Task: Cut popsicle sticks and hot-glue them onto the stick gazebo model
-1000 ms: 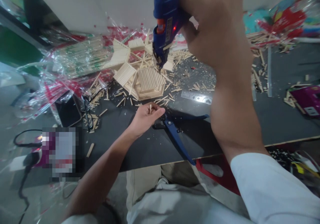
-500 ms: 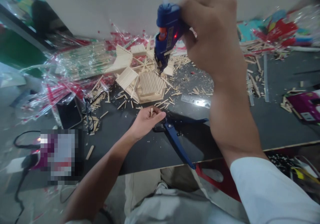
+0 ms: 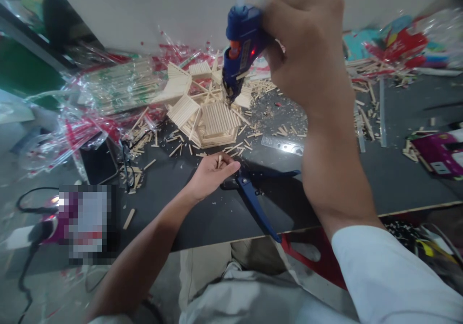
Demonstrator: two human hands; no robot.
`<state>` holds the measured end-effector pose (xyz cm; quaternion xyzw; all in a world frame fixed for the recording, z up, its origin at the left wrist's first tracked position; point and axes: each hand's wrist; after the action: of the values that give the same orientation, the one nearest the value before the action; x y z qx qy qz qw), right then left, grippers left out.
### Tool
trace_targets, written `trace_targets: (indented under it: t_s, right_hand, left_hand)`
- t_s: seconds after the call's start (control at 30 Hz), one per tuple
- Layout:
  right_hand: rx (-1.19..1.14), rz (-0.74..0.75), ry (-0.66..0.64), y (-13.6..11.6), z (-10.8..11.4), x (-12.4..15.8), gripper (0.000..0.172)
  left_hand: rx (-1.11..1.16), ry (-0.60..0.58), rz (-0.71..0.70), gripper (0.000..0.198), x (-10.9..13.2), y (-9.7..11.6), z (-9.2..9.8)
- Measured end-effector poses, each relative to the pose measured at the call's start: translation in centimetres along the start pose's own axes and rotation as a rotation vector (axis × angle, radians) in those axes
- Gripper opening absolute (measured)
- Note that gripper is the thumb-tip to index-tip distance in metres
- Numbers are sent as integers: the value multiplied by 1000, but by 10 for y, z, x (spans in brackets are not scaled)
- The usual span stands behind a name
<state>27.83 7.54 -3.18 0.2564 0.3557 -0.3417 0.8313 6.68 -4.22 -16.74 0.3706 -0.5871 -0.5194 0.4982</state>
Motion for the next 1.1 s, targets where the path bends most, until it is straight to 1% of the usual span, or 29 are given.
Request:
trace_targets:
  t_s: [0.17, 0.3, 0.5, 0.6, 0.7, 0.8, 0.87, 0.93, 1.1]
  right_hand:
    - [0, 48, 41, -1, -1, 1, 40]
    - [4, 74, 115, -1, -4, 4, 28]
    - [4, 85, 145, 0, -8, 5, 30]
    - [4, 88, 152, 1, -8, 5, 28]
    - [10, 108, 158, 0, -8, 4, 33]
    - [39, 90, 137, -2, -6, 3, 49]
    - [64, 72, 110, -4, -6, 2, 54]
    - [81, 70, 100, -4, -6, 2, 54]
    - [74, 118, 169, -3, -10, 3, 50]
  left_hand:
    - [3, 6, -3, 48, -1, 0, 0]
    - [13, -9, 10, 49, -1, 0, 0]
    - [37, -2, 17, 50, -1, 0, 0]
    - [46, -7, 24, 50, -1, 0, 0]
    - [41, -4, 15, 50, -1, -1, 0]
    - [42, -3, 6, 49, -1, -1, 0]
    - [49, -7, 8, 48, -1, -1, 0]
    - [49, -12, 12, 48, -1, -1, 0]
    - [42, -11, 7, 47, -2, -3, 1]
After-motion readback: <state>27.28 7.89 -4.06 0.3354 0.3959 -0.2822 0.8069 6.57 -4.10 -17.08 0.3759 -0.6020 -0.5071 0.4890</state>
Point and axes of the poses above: each hand's wrist, its own x-axis away from the middle knuckle, its own z-axis out of the back of the hand, y = z × x, and after that the axes turned 7 degrees about y, right-handed
